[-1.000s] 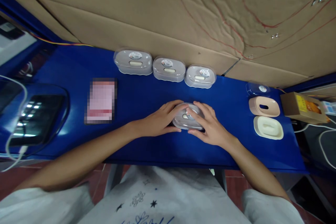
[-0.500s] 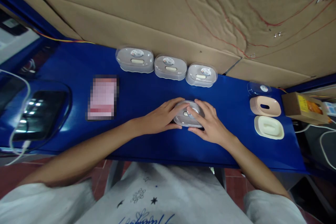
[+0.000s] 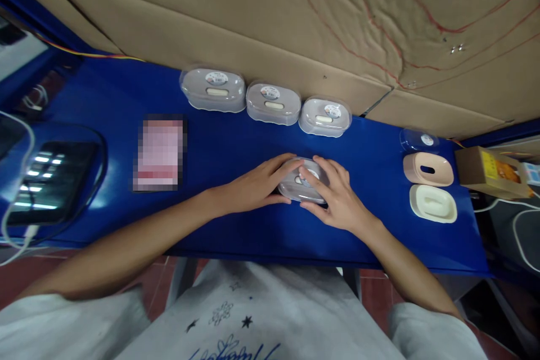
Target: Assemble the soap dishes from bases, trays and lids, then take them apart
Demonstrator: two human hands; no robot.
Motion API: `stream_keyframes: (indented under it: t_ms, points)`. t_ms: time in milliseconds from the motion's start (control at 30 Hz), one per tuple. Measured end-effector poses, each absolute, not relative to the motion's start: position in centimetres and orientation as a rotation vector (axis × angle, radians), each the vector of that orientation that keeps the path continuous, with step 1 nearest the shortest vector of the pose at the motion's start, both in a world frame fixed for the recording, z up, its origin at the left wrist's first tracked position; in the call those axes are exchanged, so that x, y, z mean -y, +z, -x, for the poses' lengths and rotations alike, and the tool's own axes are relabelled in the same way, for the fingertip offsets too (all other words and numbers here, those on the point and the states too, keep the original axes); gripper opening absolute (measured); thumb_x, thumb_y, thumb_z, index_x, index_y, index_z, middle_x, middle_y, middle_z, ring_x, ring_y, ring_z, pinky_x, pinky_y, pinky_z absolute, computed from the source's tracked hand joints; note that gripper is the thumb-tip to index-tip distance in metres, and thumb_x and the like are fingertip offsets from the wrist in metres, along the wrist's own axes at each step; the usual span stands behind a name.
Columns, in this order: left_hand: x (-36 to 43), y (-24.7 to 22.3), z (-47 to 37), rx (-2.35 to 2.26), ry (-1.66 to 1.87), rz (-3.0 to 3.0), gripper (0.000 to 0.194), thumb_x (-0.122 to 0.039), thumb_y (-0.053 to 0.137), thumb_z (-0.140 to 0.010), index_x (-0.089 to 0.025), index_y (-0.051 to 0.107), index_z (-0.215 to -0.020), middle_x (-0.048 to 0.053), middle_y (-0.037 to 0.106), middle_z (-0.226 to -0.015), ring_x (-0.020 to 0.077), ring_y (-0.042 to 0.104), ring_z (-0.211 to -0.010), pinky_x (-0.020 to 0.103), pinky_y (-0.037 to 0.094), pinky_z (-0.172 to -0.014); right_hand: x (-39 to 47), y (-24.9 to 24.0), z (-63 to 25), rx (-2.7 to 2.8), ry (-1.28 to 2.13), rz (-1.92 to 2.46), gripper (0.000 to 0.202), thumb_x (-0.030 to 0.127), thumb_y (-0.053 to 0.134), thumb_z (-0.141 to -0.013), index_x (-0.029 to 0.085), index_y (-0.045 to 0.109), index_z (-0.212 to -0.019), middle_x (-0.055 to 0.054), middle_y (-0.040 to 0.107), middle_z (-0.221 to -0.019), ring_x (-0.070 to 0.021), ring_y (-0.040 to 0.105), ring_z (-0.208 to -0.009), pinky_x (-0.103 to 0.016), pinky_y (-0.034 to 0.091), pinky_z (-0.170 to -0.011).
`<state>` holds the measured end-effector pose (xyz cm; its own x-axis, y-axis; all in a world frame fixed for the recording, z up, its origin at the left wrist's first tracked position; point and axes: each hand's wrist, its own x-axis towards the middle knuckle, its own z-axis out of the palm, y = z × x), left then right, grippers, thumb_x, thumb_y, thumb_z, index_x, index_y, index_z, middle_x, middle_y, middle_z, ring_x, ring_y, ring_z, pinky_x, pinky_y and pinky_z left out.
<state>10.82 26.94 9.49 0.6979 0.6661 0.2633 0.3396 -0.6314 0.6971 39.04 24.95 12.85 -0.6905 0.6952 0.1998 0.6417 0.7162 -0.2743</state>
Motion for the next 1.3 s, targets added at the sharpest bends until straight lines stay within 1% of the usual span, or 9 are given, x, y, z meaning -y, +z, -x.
stream_keyframes:
  t_ms: [267,467,633,733,900,1067,1133,1233,1300]
  points:
    - [-26.8,9.6,-10.9,-0.751,0.710,-2.315,0.090,-0.047,0.069,-0.103,-0.032,0.015,-0.174,0.024,0.040,-0.169,0.0407,0.040,-0.159,0.068,0.044,-0.125,-24.6,12.2,-38.9,2.641,0.251,1.050,0.092,0.051,0.063,-0.105,0.039,0.005,-0.176,-0.014,0.020,-0.181,-0.0442,0.034,-0.159,-0.070,0.042,-0.121]
    - [-27.1,9.7,-10.7,-0.741,0.673,-2.322,0.093,-0.049,0.069,-0.103,-0.032,0.013,-0.175,0.023,0.038,-0.172,0.0384,0.038,-0.162,0.064,0.041,-0.127,-24.8,13.1,-39.0,2.703,0.261,1.036,0.090,0.052,0.062,-0.106,0.034,0.009,-0.177,-0.016,0.022,-0.181,-0.0425,0.035,-0.160,-0.066,0.044,-0.122]
    - [-27.2,9.5,-10.7,-0.792,0.662,-2.310,0.089,-0.052,0.065,-0.105,-0.035,0.013,-0.175,0.019,0.034,-0.175,0.0375,0.046,-0.157,0.057,0.048,-0.123,-25.0,13.2,-39.1,2.678,0.271,1.048,0.091,0.053,0.063,-0.105,0.036,0.010,-0.176,-0.014,0.023,-0.181,-0.0428,0.039,-0.157,-0.068,0.043,-0.122]
    - [-27.3,9.5,-10.8,-0.800,0.640,-2.331,0.090,-0.053,0.065,-0.105,-0.035,0.011,-0.175,0.020,0.035,-0.174,0.0386,0.047,-0.156,0.057,0.049,-0.123,-25.3,12.9,-39.4,2.654,0.308,1.033,0.092,0.053,0.064,-0.104,0.038,0.009,-0.176,-0.013,0.023,-0.181,-0.0426,0.039,-0.157,-0.069,0.042,-0.122]
    - [-27.4,9.6,-11.0,-0.790,0.673,-2.338,0.092,-0.052,0.069,-0.103,-0.032,0.015,-0.175,0.022,0.042,-0.168,0.0391,0.048,-0.155,0.059,0.046,-0.124,-25.9,12.7,-39.7,2.630,0.363,0.983,0.089,0.054,0.067,-0.103,0.039,0.017,-0.175,-0.012,0.029,-0.179,-0.0403,0.040,-0.155,-0.066,0.042,-0.124]
    - [-27.3,9.3,-11.0,-0.814,0.657,-2.350,0.093,-0.053,0.071,-0.101,-0.031,0.018,-0.174,0.022,0.043,-0.167,0.0387,0.047,-0.155,0.059,0.046,-0.125,-26.1,13.2,-39.5,2.637,0.376,0.993,0.083,0.055,0.067,-0.102,0.036,0.026,-0.173,-0.013,0.036,-0.175,-0.0394,0.041,-0.156,-0.065,0.042,-0.124]
    - [-27.1,9.0,-11.0,-0.822,0.632,-2.391,0.091,-0.054,0.070,-0.102,-0.031,0.019,-0.174,0.022,0.039,-0.171,0.0397,0.046,-0.156,0.060,0.046,-0.124,-26.2,13.8,-40.1,2.661,0.424,1.014,0.078,0.053,0.069,-0.102,0.034,0.034,-0.169,-0.013,0.039,-0.173,-0.0386,0.040,-0.156,-0.063,0.042,-0.125]
    - [-26.7,8.8,-11.0,-0.835,0.580,-2.476,0.084,-0.054,0.064,-0.105,-0.031,0.021,-0.174,0.023,0.027,-0.178,0.0419,0.042,-0.159,0.061,0.045,-0.124,-26.7,14.9,-42.7,2.660,0.537,1.112,0.071,0.048,0.073,-0.099,0.030,0.043,-0.161,-0.014,0.043,-0.169,-0.0375,0.041,-0.156,-0.062,0.042,-0.124]
    - [-26.5,8.9,-11.0,-0.841,0.548,-2.517,0.080,-0.053,0.061,-0.107,-0.028,0.023,-0.173,0.024,0.026,-0.178,0.0419,0.042,-0.159,0.061,0.045,-0.124,-27.4,15.5,-45.4,2.618,0.545,1.223,0.069,0.047,0.073,-0.098,0.029,0.045,-0.158,-0.016,0.045,-0.167,-0.0385,0.043,-0.155,-0.064,0.041,-0.123]
